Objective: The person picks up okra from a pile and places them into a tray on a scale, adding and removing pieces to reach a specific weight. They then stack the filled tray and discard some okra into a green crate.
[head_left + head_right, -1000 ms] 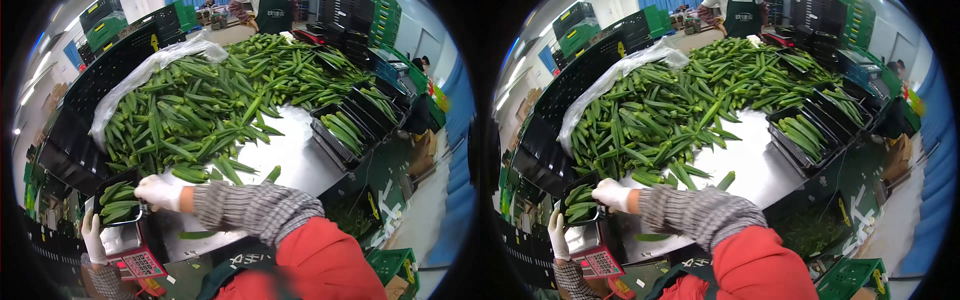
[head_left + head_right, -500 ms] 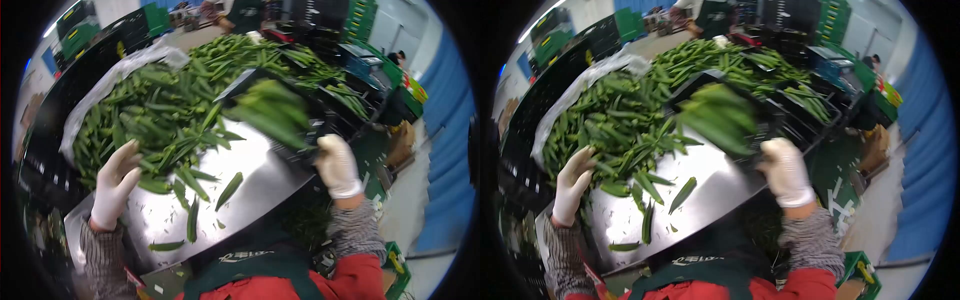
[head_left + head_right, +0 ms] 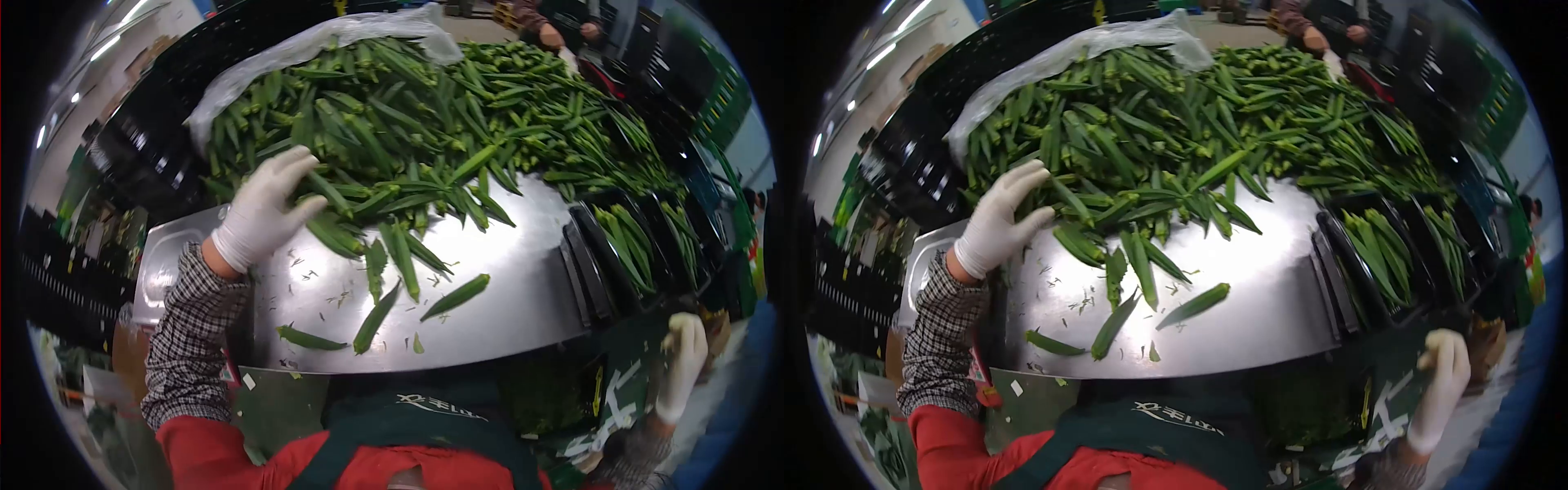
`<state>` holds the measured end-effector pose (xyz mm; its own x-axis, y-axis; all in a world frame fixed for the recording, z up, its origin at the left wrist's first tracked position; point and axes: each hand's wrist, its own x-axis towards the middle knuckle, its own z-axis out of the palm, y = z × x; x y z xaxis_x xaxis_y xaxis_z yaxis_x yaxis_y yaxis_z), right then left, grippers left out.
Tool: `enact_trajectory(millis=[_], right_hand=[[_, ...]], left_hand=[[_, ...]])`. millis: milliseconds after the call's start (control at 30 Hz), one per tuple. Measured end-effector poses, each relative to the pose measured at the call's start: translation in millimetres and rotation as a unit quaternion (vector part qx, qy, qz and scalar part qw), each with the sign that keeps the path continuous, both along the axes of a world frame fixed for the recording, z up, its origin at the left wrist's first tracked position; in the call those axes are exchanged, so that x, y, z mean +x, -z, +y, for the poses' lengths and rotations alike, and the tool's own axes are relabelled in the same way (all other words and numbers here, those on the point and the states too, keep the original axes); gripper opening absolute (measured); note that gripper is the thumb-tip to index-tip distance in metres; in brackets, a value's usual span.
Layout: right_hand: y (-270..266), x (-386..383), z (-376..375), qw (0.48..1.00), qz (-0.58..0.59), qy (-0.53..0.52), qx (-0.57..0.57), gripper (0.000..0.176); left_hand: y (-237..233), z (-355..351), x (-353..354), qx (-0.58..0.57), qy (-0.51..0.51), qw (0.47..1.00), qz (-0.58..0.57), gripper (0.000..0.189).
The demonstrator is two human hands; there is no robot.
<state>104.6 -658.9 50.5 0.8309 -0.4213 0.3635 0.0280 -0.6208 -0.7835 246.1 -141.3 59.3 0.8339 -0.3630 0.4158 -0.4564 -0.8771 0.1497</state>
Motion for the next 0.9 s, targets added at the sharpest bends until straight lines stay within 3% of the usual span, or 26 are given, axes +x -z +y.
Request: enact_trajectory(millis=[67, 133, 200, 267, 333, 467, 500, 567, 600, 633, 667, 733, 800, 867, 900], right_hand=[[-2.8, -7.0, 31.4, 0.994, -0.037, -0.101, 0.030, 0.018], [27.6, 5.9, 72.5, 0.968, -0.016, -0.248, 0.044, 0.012], [62.7, 21.8, 121.3, 0.958, 0.060, -0.280, 0.016, 0.011], [92.1, 34.0, 157.1, 0.938, 0.008, -0.345, -0.022, 0.009], [114.0, 42.7, 171.3, 0.919, 0.040, -0.391, -0.012, 0.007], [143.8, 49.1, 181.9, 0.930, 0.031, -0.353, -0.097, 0.010], [140.1, 52.7, 181.1, 0.911, 0.128, -0.365, -0.144, 0.007], [130.2, 54.4, 176.2, 0.843, 0.322, -0.367, -0.227, 0.036], [132.6, 55.2, 179.6, 0.887, 0.199, -0.370, -0.192, 0.021], [138.6, 54.3, 184.2, 0.915, 0.077, -0.364, -0.156, 0.008], [146.2, 51.1, 185.7, 0.928, -0.041, -0.349, -0.122, 0.011], [156.9, 53.5, 182.8, 0.931, -0.064, -0.335, -0.128, 0.011], [157.0, 54.2, 182.1, 0.935, -0.059, -0.329, -0.119, 0.009], [154.8, 55.1, 183.3, 0.937, -0.060, -0.328, -0.099, 0.009], [155.0, 54.7, 183.3, 0.938, -0.058, -0.329, -0.096, 0.008]], left_hand=[[-3.0, 37.5, 2.7, 0.017, -0.065, 0.996, -0.064, 0.043], [-3.2, 80.7, 6.4, 0.044, -0.147, 0.982, -0.111, 0.042], [-5.6, 118.4, 7.5, 0.056, -0.208, 0.960, -0.176, 0.041], [-30.6, 139.0, 3.5, 0.144, -0.204, 0.914, -0.321, 0.040], [-65.4, 161.4, 1.9, 0.182, -0.252, 0.871, -0.381, 0.038], [-112.6, 236.7, 19.6, 0.234, -0.465, 0.792, -0.319, 0.040], [-121.6, 240.9, 22.3, 0.224, -0.512, 0.791, -0.250, 0.042], [-142.5, 247.4, 31.0, 0.158, -0.567, 0.801, -0.110, 0.042], [-156.4, 249.2, 37.7, 0.127, -0.582, 0.803, -0.029, 0.042], [-162.3, 266.1, 49.5, 0.125, -0.576, 0.808, -0.018, 0.041], [-165.8, 289.9, 60.1, 0.124, -0.567, 0.814, -0.002, 0.041], [-175.7, 337.7, 70.8, 0.294, -0.458, 0.839, -0.010, 0.027], [-183.6, 313.1, 58.9, 0.096, -0.472, 0.875, 0.044, 0.036], [-176.9, 303.4, 54.1, 0.119, -0.530, 0.835, -0.092, 0.055], [-173.8, 288.2, 50.0, 0.163, -0.537, 0.809, -0.176, 0.055]])
